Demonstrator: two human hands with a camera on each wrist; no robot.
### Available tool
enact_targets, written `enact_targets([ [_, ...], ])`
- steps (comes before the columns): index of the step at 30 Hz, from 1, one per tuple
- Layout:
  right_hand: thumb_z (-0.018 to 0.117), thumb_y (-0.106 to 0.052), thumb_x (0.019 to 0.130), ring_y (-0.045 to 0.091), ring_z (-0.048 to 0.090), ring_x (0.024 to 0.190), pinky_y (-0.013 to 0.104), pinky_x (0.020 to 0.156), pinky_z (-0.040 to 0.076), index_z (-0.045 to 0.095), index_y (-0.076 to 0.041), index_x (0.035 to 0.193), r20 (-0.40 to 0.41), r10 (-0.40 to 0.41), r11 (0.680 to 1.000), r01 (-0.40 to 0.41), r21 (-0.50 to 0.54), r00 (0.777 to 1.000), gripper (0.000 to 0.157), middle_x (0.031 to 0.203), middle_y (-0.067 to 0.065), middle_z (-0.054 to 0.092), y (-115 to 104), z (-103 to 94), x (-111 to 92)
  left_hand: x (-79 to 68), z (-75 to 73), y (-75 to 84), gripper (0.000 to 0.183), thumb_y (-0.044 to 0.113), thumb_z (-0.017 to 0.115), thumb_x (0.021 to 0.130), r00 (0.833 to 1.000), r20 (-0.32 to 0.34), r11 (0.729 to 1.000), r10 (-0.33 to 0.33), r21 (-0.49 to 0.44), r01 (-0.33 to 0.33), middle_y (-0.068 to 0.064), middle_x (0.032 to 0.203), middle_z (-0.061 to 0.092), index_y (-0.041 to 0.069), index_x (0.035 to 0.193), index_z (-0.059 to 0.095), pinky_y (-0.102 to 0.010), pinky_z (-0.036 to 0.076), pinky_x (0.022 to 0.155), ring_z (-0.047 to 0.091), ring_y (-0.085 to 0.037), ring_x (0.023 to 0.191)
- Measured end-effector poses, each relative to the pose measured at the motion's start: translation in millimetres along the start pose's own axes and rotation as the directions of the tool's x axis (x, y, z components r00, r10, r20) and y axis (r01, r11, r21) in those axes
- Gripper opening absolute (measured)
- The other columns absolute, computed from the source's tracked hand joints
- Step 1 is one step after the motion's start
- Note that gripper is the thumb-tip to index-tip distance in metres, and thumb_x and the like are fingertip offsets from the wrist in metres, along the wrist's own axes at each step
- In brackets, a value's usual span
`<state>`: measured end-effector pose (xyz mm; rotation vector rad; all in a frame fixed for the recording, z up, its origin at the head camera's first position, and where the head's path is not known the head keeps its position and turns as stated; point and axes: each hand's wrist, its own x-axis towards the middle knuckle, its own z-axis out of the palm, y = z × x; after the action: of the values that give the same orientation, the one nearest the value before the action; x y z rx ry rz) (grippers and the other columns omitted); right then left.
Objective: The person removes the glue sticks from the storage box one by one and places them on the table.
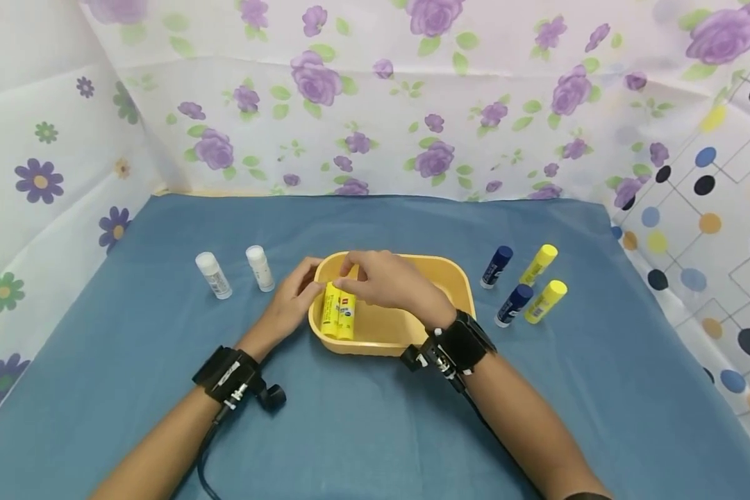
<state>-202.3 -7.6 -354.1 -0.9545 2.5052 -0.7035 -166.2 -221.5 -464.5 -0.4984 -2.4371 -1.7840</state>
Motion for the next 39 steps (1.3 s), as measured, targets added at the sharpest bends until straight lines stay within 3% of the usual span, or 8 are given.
enact_targets([
  [6,0.06,-0.041,0.102,0.015,0.063,0.067,0.029,0.064,0.047,0.06,-0.009,0.134,0.069,0.059,0.994,-0.052,-0.092,0.996,0.046,0.08,0.001,0.065,7,10.6,8,-0.6,0.1,-0.5,0.033,0.01,0.044,0.107,1.0,-0.017,1.0,0.004,0.018,-0.004,-0.012,0.132,0.06,0.008,0.139,0.051,-0.027,0.048,0.092,0.06,-0.026,0.116],
  [10,0.062,-0.042,0.1,0.014,0.058,0.075,0.029,0.07,0.045,0.059,-0.007,0.135,0.102,0.096,0.984,-0.079,-0.158,0.99,0.05,0.088,0.001,0.063,10,18.8,11,0.6,2.3,-0.1,0.033,0.011,0.045,0.107,1.0,-0.001,1.0,-0.007,0.008,0.007,-0.014,0.135,0.059,0.008,0.139,0.051,-0.027,0.047,0.094,0.058,-0.027,0.121],
  [16,0.069,-0.039,0.097,0.015,0.055,0.074,0.027,0.065,0.04,0.061,-0.007,0.119,0.094,0.084,0.986,-0.069,-0.152,0.992,0.039,0.084,0.001,0.058,10,25.3,9,1.1,3.5,-1.0,0.032,0.01,0.045,0.107,1.0,-0.005,1.0,-0.016,0.007,0.016,-0.014,0.135,0.059,0.007,0.138,0.052,-0.024,0.046,0.095,0.057,-0.027,0.123],
  [21,0.07,-0.037,0.097,0.014,0.05,0.068,0.025,0.06,0.036,0.057,-0.01,0.116,0.068,0.068,0.987,-0.057,-0.15,0.995,0.035,0.076,-0.001,0.05,9,27.1,9,1.3,3.1,-2.2,0.032,0.01,0.045,0.107,1.0,-0.013,1.0,-0.011,0.01,0.011,-0.014,0.134,0.059,0.006,0.137,0.052,-0.023,0.045,0.094,0.058,-0.027,0.121],
  [28,0.071,-0.032,0.097,0.013,0.049,0.064,0.025,0.058,0.038,0.055,-0.014,0.115,0.047,0.065,0.997,-0.064,-0.032,0.997,0.03,0.079,0.003,0.054,6,22.1,11,-0.6,0.9,-0.1,0.032,0.012,0.044,0.107,1.0,-0.016,1.0,-0.01,0.009,0.01,-0.013,0.133,0.059,0.007,0.138,0.051,-0.025,0.046,0.093,0.058,-0.026,0.119],
  [34,0.071,-0.022,0.097,0.024,0.067,0.073,0.029,0.061,0.052,0.055,-0.008,0.118,0.059,0.005,0.985,-0.015,0.172,0.998,0.03,0.096,0.009,0.063,3,7.5,2,-0.1,1.8,1.5,0.032,0.011,0.044,0.107,1.0,-0.012,1.0,-0.002,0.002,0.002,-0.012,0.133,0.06,0.008,0.138,0.051,-0.027,0.048,0.094,0.059,-0.026,0.119],
  [39,0.071,-0.022,0.097,0.021,0.069,0.077,0.028,0.065,0.053,0.058,-0.009,0.125,-0.015,-0.066,0.991,0.067,0.115,0.998,0.032,0.097,0.006,0.065,-3,-7.0,-10,-0.5,1.6,0.6,0.032,0.013,0.043,0.108,1.0,-0.002,1.0,-0.006,0.011,0.006,-0.012,0.135,0.059,0.009,0.139,0.05,-0.03,0.048,0.095,0.058,-0.026,0.121],
])
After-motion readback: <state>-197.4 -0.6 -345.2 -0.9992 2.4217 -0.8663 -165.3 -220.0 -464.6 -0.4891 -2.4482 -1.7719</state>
